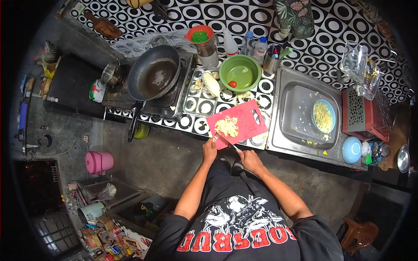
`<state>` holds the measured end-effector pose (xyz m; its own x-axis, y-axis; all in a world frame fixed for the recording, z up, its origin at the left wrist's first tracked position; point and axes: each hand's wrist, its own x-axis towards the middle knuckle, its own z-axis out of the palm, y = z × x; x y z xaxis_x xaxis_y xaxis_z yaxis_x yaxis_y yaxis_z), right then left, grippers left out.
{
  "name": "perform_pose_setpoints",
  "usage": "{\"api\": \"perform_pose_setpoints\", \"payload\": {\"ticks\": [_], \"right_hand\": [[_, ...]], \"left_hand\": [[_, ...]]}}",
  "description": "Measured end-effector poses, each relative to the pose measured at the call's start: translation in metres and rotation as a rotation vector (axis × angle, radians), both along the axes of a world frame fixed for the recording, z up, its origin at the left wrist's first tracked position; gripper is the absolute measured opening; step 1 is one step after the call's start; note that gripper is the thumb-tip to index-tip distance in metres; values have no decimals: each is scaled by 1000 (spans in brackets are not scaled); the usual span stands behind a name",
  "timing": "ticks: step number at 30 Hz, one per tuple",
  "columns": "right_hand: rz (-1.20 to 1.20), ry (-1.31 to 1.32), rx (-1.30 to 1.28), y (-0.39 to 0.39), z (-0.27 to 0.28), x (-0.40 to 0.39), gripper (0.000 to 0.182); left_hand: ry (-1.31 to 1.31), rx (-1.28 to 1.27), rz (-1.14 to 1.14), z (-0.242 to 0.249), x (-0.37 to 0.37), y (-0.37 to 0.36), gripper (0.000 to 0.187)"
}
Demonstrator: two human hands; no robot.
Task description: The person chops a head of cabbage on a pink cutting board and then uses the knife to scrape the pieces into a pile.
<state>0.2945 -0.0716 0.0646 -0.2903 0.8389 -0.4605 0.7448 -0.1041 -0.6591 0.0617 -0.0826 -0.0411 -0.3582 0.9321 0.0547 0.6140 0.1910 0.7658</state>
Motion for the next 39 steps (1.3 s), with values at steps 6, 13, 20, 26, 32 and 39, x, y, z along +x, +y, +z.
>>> {"api": "perform_pose_setpoints", "payload": {"ticks": [6, 13, 20, 26, 32, 39], "right_hand": [[-117, 14, 20, 4, -3, -6, 63], [-146, -46, 19, 3, -3, -26, 62], [-80, 69, -3, -7, -13, -25, 61], [-237, 44, 24, 1, -17, -14, 60], [-322, -41, 159, 40, -24, 14, 64], [11, -218, 116, 87, 4, -3, 67]], "left_hand": [[-15, -39, -2, 1, -3, -1, 37], [-73, -145, -47, -4, -9, -3, 33], [-257, -146, -73, 16, -18, 1, 35], [-108, 50, -73, 7, -35, 7, 28], [-86, 12, -336, 43, -48, 23, 19], [3, 45, -491, 43, -51, 51, 19]]}}
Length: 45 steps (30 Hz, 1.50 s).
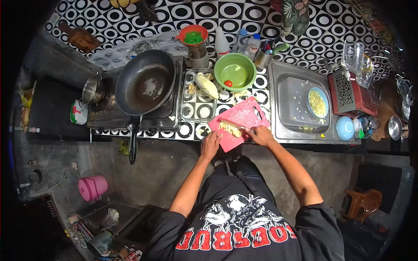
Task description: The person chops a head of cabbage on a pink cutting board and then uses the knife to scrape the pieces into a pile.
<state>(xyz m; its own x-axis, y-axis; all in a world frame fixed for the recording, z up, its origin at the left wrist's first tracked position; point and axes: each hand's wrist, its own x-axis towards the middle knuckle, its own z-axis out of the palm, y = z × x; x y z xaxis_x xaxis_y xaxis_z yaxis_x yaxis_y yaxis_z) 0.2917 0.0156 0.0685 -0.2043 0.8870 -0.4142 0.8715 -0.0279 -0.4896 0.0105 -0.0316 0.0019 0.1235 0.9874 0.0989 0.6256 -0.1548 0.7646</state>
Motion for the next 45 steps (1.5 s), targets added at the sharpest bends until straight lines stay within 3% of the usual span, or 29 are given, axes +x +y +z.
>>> {"api": "perform_pose_setpoints", "payload": {"ticks": [2, 4, 8, 12, 16, 19, 22, 25, 28, 30, 31, 33, 35, 38, 42, 45], "right_hand": [[148, -107, 56, 12, 5, 5, 69], [111, -171, 45, 25, 10, 6, 71], [138, -190, 48, 43, 19, -3, 73], [344, -186, 23, 33, 14, -2, 73], [89, 105, 27, -3, -7, 9, 66], [-318, 304, -28, -39, -35, 18, 67], [-622, 278, 78, -80, -47, -1, 74], [-709, 380, 112, -109, -81, -30, 68], [-867, 645, -198, -105, -70, -67, 67], [-780, 554, 82, -99, -79, -88, 68], [-765, 381, 211, -96, -69, -96, 60], [-702, 270, 119, -90, -36, -100, 55], [-573, 122, -13, -88, -5, -99, 49], [-476, 56, -31, -95, -9, -93, 50], [-570, 245, -14, -91, -22, -71, 51], [-559, 401, 206, -87, -34, -52, 46]], "left_hand": [[36, 22, 25, 3, -1, 7, 22], [41, 54, 31, 2, -3, 11, 22], [66, 102, 41, -5, -9, 9, 24], [121, 141, -30, -1, -15, 14, 29], [252, 114, -93, 12, -14, 19, 49], [275, 33, -176, 30, -7, 27, 56], [257, 69, -224, 23, -1, 36, 57], [225, 63, -217, 14, 7, 39, 53], [169, 46, -211, 7, 14, 39, 49], [129, 28, -216, 3, 18, 40, 47], [36, -32, -199, 1, 20, 39, 43], [-53, -95, -187, -5, 21, 37, 39], [-131, 9, -133, -10, 22, 35, 32], [-171, 0, -137, -9, 20, 33, 30], [-162, -84, -149, -2, 18, 35, 24], [-190, 24, -164, 5, 16, 37, 14]]}}
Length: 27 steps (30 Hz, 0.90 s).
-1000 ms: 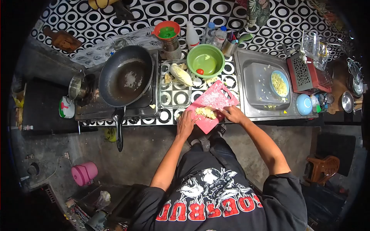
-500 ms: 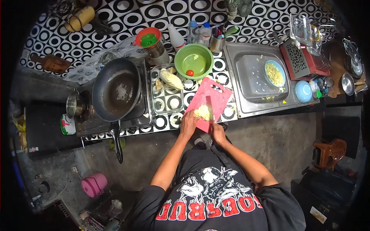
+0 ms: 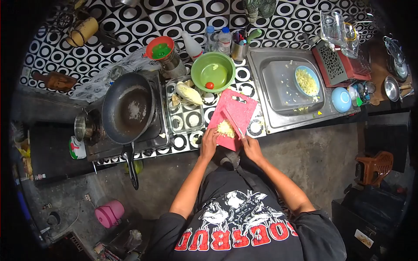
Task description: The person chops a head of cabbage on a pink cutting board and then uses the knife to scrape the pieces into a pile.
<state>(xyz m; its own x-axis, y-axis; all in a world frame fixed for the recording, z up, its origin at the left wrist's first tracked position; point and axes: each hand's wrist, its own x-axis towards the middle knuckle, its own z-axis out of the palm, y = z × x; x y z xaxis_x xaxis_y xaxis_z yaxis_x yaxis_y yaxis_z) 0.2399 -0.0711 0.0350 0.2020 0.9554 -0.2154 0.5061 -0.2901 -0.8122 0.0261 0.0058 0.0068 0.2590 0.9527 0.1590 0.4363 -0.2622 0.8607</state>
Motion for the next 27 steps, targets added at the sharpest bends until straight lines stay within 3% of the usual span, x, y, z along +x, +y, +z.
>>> {"api": "perform_pose_setpoints", "payload": {"ticks": [3, 5, 7, 11, 14, 17, 19, 21, 22, 24, 25, 26, 27], "right_hand": [[36, -164, -87, 14, -3, 9, 46], [42, -170, -82, 27, 31, 5, 47], [153, -298, -236, 38, 49, 2, 35], [236, -313, -255, 48, 67, -5, 30], [241, -379, -140, 30, 54, -17, 69], [255, -364, -152, 17, 30, -16, 77], [271, -379, -158, 19, 53, -14, 80], [204, -346, -210, 22, 75, -15, 62], [203, -344, -212, 18, 72, -16, 62], [148, -437, -262, 16, 56, -19, 35], [146, -435, -265, 13, 47, -19, 35], [144, -411, -255, 13, 38, -17, 26], [141, -386, -244, 14, 43, -18, 30]], "left_hand": [[68, 76, 16, -1, -1, 5, 13], [74, 104, 14, 1, 4, 8, 14], [44, 63, 34, -4, 8, 10, 18], [161, 30, 37, -5, 13, 15, 24], [259, 22, 41, -5, 16, 14, 30], [335, 20, 42, -3, 20, 9, 33], [344, 7, 17, -2, 18, 11, 42], [337, -122, -42, 2, 15, 11, 61], [338, -124, -43, 0, 12, 10, 61], [282, -66, -131, -1, 8, 15, 96], [284, -69, -134, 4, 6, 14, 96], [312, -106, -160, 9, 7, 16, 107], [340, -143, -187, 10, 6, 17, 120]]}}
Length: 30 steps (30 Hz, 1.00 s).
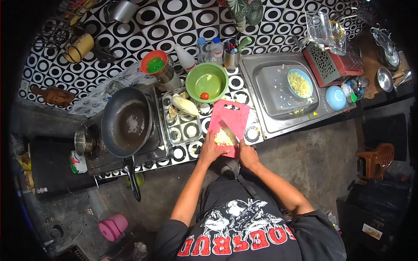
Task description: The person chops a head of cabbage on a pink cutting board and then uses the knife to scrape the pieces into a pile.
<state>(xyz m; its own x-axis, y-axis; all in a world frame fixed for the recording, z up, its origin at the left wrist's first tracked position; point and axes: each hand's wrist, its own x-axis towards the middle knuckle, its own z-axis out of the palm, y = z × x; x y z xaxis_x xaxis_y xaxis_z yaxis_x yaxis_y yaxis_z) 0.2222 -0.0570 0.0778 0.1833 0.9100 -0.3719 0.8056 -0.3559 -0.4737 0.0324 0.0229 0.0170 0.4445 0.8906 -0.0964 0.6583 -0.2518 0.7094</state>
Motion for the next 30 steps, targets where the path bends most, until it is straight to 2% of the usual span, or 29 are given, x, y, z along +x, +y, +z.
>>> {"api": "perform_pose_setpoints", "payload": {"ticks": [3, 6, 8, 12, 14, 17, 24, 26, 30], "right_hand": [[93, -62, 2, 0, 20, 6, 29], [32, -85, -26, -7, 8, 0, 29], [38, -70, 0, -15, -19, 1, 28], [77, -45, -18, -4, -4, 3, 25], [92, -73, -20, -1, 21, 1, 24], [55, -94, 53, -19, -29, -2, 20], [124, -92, 56, -10, 4, 11, 23], [90, -115, 22, -14, -13, 8, 26], [63, -69, -8, -3, -4, 12, 24]], "left_hand": [[45, 1, -11, -1, -1, -1, 126], [99, 38, -5, -9, 1, -5, 127], [161, 30, 1, 0, 4, -6, 128], [324, 118, 2, 5, 6, -11, 127], [314, 93, 12, 6, 7, -12, 126], [312, 72, 35, 15, 11, -12, 125], [283, 119, 76, 8, 11, -18, 121], [275, 112, 86, 8, 12, -17, 121], [278, 112, 94, 0, 12, -19, 122]]}}
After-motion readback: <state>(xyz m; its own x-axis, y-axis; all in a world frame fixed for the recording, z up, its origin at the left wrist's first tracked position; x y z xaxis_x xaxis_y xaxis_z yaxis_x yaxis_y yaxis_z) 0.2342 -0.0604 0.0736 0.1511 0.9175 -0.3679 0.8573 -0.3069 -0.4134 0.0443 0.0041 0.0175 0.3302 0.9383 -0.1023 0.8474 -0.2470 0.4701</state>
